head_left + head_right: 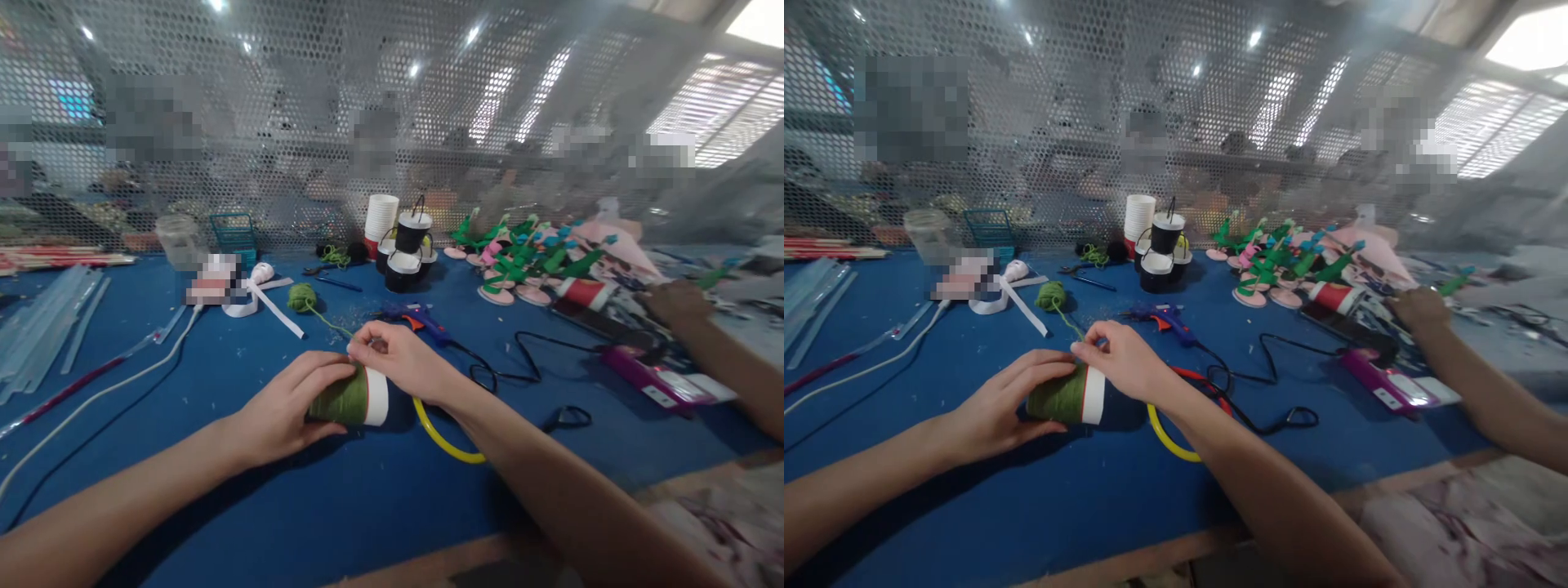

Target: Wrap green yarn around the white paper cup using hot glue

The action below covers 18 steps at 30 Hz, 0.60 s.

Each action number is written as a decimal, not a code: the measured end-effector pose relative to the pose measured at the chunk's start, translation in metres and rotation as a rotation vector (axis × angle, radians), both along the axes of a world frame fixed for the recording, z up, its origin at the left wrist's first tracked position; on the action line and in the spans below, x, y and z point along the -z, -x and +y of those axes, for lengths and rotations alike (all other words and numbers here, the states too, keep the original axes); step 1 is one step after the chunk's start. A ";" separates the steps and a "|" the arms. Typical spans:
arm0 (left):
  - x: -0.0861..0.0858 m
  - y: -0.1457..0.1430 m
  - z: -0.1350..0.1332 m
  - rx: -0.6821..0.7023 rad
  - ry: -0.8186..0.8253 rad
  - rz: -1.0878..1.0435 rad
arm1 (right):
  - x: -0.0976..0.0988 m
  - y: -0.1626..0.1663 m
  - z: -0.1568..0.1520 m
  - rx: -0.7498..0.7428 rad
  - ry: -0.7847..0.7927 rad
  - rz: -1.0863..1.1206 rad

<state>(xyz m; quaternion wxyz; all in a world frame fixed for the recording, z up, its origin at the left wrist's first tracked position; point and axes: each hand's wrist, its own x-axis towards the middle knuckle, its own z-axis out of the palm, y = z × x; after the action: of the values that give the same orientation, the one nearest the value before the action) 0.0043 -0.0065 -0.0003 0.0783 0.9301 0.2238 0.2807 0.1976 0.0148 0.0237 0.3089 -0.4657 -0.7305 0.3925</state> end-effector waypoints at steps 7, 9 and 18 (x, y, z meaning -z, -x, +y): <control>0.001 0.001 -0.001 0.055 -0.059 0.000 | -0.003 0.001 0.000 -0.027 0.112 0.105; 0.001 0.001 -0.002 0.086 -0.101 -0.009 | -0.004 0.002 0.000 -0.034 0.158 0.134; -0.001 -0.002 -0.001 0.184 -0.159 0.041 | 0.001 0.007 0.005 -0.107 0.242 0.172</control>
<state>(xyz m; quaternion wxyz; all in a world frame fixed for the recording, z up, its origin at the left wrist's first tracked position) 0.0062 -0.0070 0.0011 0.0252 0.9555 0.1162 0.2701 0.1903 0.0196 0.0223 0.2907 -0.4244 -0.6726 0.5320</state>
